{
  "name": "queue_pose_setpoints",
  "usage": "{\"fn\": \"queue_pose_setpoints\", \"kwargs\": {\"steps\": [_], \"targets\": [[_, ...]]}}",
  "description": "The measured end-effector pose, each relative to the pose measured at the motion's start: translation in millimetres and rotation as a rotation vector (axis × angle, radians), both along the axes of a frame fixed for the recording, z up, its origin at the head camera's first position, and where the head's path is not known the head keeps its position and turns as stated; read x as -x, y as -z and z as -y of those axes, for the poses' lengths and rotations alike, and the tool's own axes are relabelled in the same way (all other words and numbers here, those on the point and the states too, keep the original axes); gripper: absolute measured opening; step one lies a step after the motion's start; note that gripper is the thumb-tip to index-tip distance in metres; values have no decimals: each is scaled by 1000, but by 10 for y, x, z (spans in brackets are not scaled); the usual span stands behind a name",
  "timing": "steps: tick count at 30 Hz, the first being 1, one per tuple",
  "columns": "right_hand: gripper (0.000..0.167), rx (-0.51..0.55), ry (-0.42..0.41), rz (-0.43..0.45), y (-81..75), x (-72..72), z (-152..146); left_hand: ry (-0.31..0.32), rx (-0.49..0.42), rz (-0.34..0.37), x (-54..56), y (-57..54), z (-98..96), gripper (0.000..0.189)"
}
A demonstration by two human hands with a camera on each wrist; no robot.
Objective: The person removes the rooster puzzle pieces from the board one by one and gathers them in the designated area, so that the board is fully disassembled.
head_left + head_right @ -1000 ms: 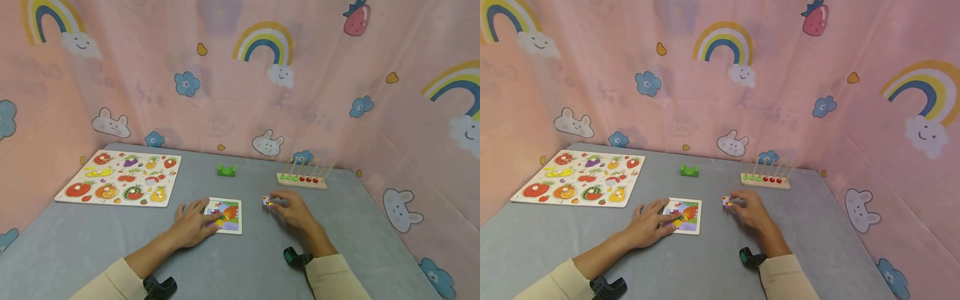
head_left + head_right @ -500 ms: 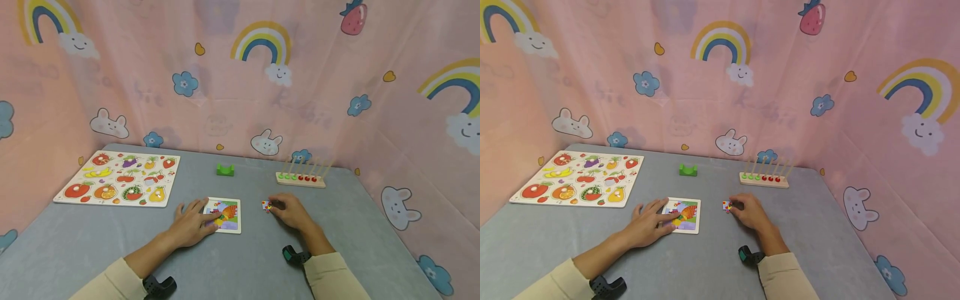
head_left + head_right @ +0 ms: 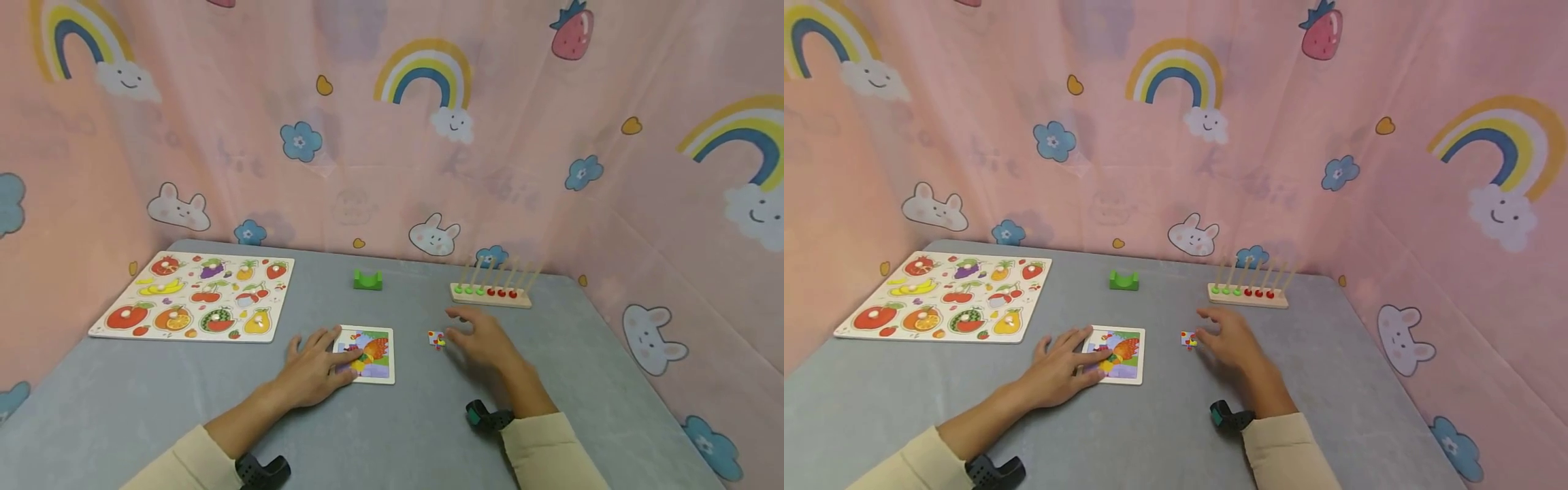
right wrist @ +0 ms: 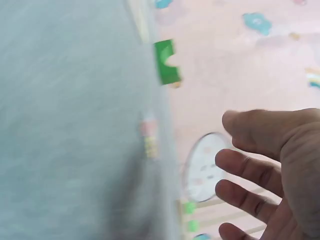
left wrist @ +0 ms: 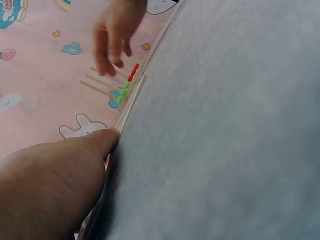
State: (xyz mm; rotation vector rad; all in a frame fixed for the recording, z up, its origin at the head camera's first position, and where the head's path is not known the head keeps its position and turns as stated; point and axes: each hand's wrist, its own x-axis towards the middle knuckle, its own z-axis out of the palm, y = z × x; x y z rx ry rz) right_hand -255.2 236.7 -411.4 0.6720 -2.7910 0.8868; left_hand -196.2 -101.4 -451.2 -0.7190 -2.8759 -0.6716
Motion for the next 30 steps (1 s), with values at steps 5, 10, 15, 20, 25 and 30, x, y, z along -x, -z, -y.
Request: {"fn": "queue_pose_setpoints", "kwargs": {"steps": [5, 10, 15, 20, 25, 30], "targets": [[41, 23, -19, -51, -265, -102, 15, 0, -20, -1, -9, 16, -13, 41], [43, 51, -32, -122, -502, -195, 74, -4, -19, -3, -13, 23, 0, 41], [46, 52, -41, -172, -682, -240, 132, -3, -7, 1, -22, 29, 5, 40], [48, 92, -55, -178, -860, -290, 253, -6, -13, 9, -19, 26, 6, 40], [47, 151, -73, -193, -973, -307, 416, -2, -14, 15, -7, 20, -2, 40], [45, 206, -111, -215, -971, -277, 589, 0, -6, 6, 1, 21, -4, 40]]}}
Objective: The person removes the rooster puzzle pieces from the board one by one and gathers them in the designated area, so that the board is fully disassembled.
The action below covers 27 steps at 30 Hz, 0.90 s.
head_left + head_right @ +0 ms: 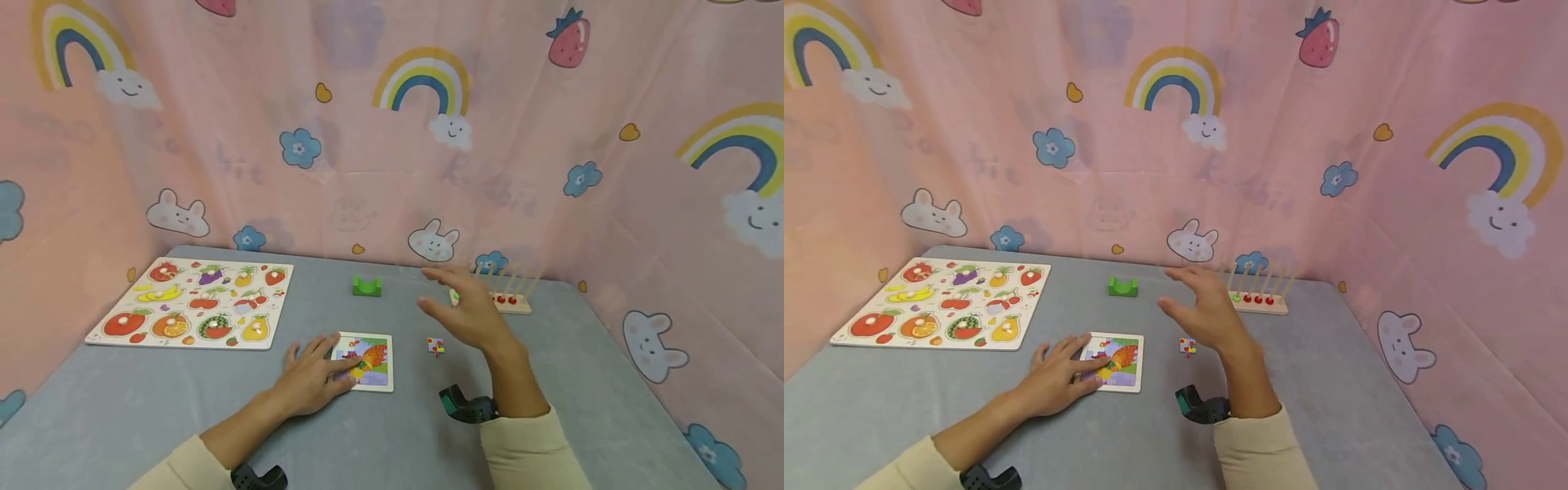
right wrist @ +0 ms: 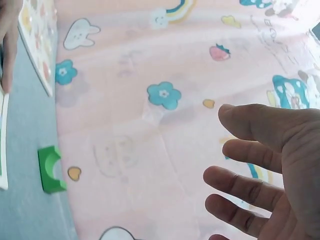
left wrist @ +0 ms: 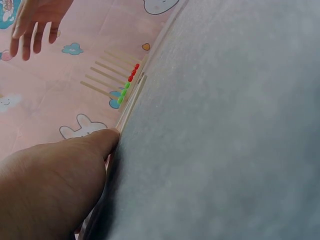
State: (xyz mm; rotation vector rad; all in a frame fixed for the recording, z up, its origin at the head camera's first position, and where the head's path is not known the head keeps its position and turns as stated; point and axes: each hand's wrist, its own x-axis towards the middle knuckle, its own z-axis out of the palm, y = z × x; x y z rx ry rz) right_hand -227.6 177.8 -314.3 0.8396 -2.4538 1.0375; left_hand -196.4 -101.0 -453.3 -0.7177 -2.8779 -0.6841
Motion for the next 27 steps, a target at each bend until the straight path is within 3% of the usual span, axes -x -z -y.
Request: {"fn": "queue_pose_setpoints", "kwargs": {"steps": [10, 20, 27], "targets": [[44, 66, -44, 13, 148, 97, 316, -13, 10, -1, 0, -3, -3, 39], [38, 97, 29, 65, 535, 211, 538, -18, 20, 0, 7, 9, -19, 39], [36, 57, 0, 104, 764, 256, 633, -13, 14, -9, 13, 17, -22, 39]]}}
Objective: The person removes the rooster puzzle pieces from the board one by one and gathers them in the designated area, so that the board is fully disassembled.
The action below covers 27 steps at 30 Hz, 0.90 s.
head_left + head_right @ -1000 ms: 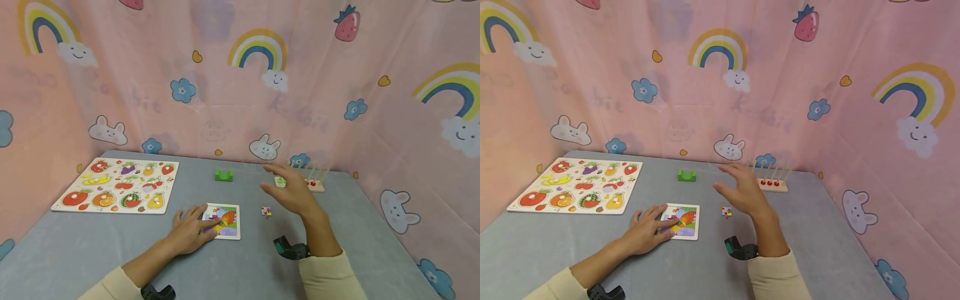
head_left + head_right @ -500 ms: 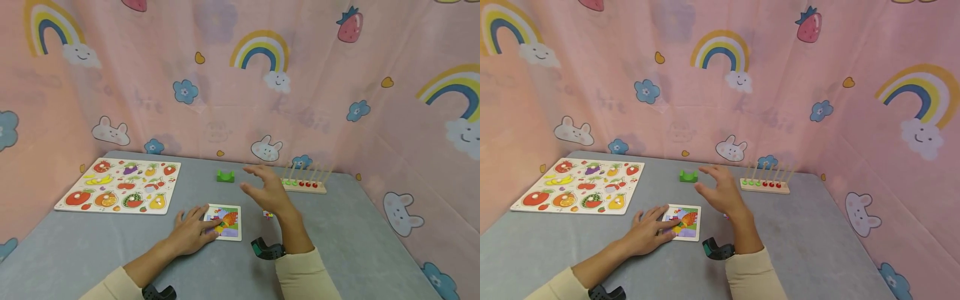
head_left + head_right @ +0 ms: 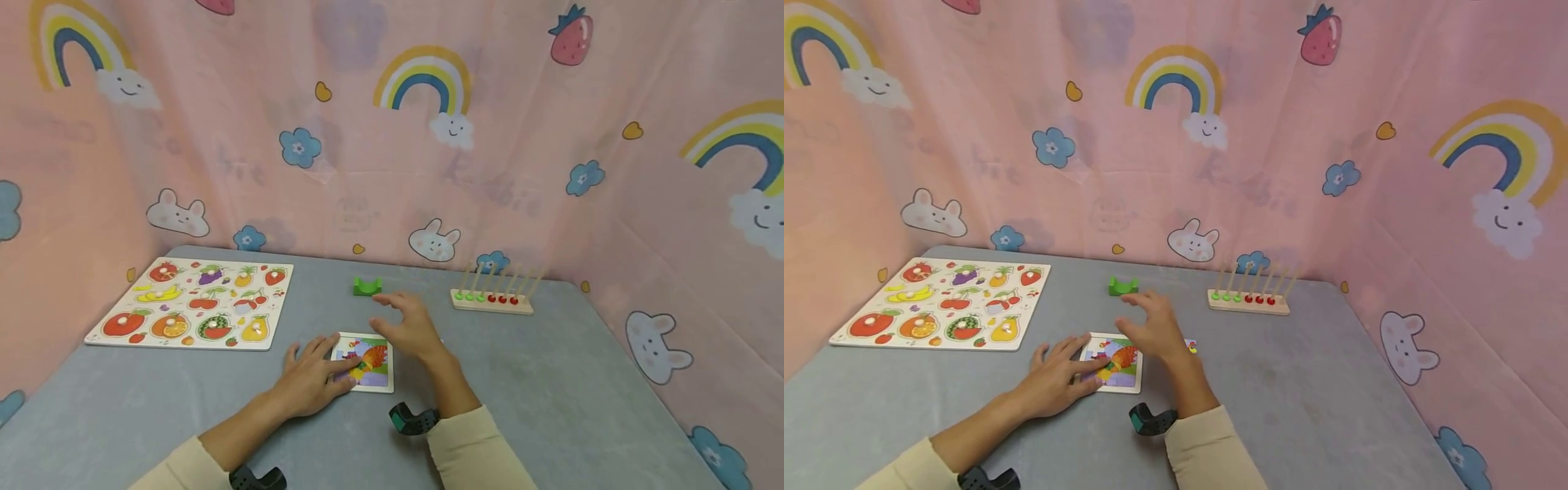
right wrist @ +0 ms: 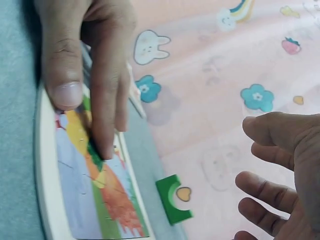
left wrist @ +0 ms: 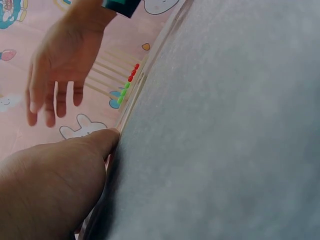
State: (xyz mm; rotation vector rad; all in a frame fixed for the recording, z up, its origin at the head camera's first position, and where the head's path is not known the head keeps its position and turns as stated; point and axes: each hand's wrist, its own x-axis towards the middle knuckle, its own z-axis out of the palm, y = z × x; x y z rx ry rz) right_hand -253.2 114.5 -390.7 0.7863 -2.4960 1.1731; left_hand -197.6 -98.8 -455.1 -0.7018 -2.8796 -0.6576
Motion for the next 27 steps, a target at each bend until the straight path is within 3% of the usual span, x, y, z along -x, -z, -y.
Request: {"fn": "queue_pose_setpoints", "kwargs": {"steps": [7, 17, 22, 27], "targets": [[35, 13, -41, 21, 171, 52, 38, 4, 1, 8, -4, -17, 4, 39], [34, -73, -67, 191, 359, 86, 85, 0, 5, 9, -14, -37, 15, 39], [33, -135, -50, 275, 393, 81, 99, 5, 0, 17, -12, -42, 19, 40], [24, -202, -8, 295, 404, 66, 108, 8, -5, 17, -4, -32, 22, 39]]}}
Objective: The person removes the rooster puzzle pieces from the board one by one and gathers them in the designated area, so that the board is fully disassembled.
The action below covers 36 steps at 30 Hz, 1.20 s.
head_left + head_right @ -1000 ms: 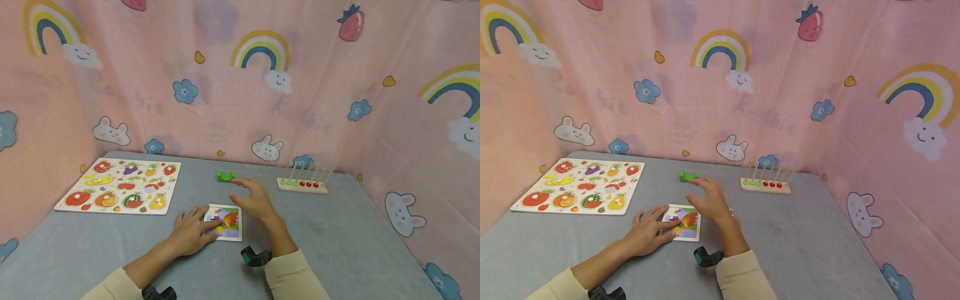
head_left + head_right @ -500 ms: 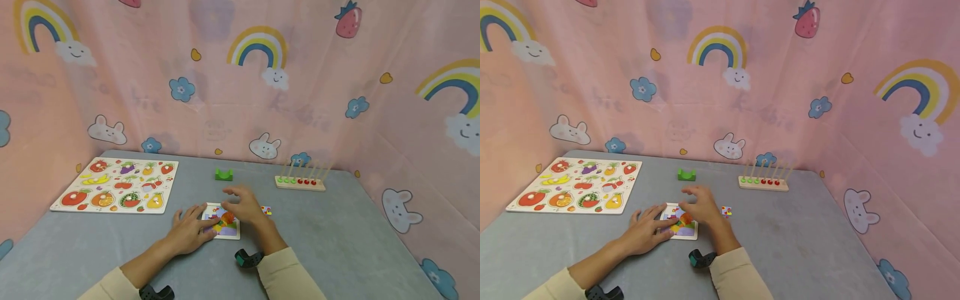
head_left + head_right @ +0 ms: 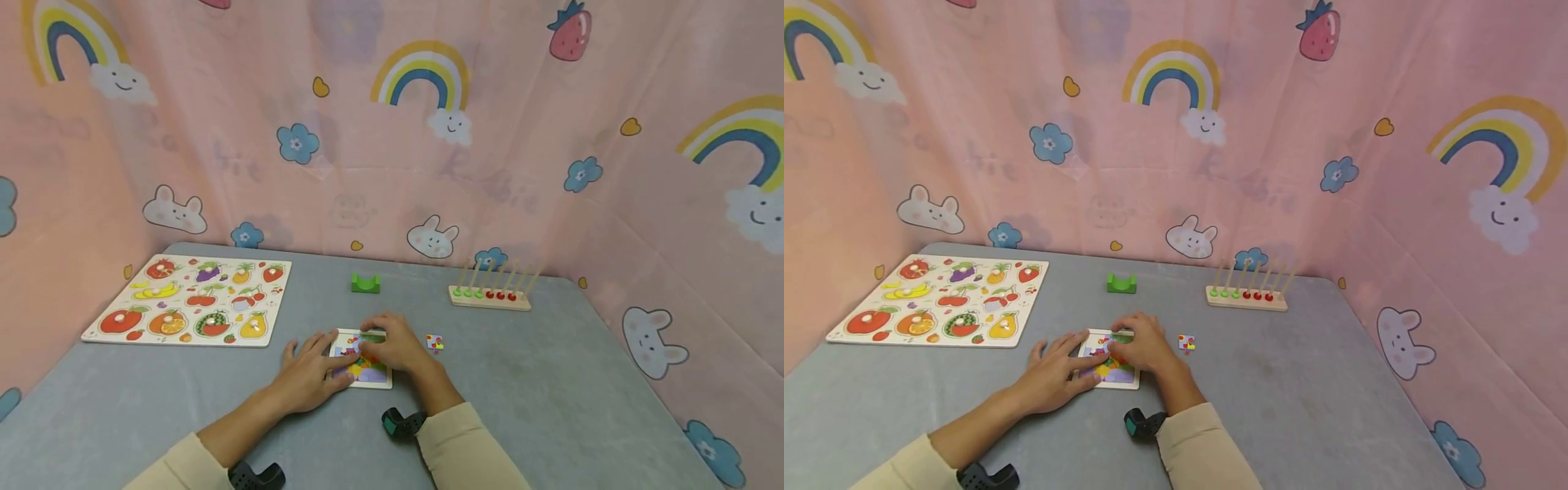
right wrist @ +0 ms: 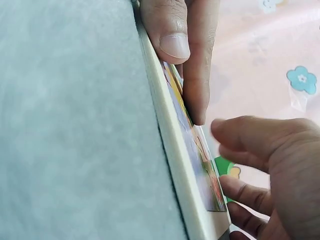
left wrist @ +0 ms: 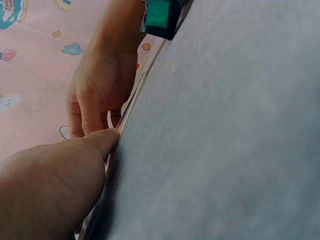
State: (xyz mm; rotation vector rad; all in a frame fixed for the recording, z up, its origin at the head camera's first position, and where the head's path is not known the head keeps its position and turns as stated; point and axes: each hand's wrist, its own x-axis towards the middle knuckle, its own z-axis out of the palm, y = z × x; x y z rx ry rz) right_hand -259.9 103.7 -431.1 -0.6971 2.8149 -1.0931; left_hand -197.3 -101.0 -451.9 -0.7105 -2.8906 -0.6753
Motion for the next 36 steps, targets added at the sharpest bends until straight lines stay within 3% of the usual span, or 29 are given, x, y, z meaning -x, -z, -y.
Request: {"fn": "queue_pose_setpoints", "kwargs": {"steps": [7, 20, 36], "targets": [[18, -99, -4, -66, 33, -4, 14, 0, 3, -4, 7, 10, -1, 39], [17, -154, -6, -101, 22, -21, 39, 6, 4, -16, -1, -10, -2, 39], [29, -60, -59, -198, 77, -12, 6, -3, 4, 5, -5, -20, -9, 39]]}}
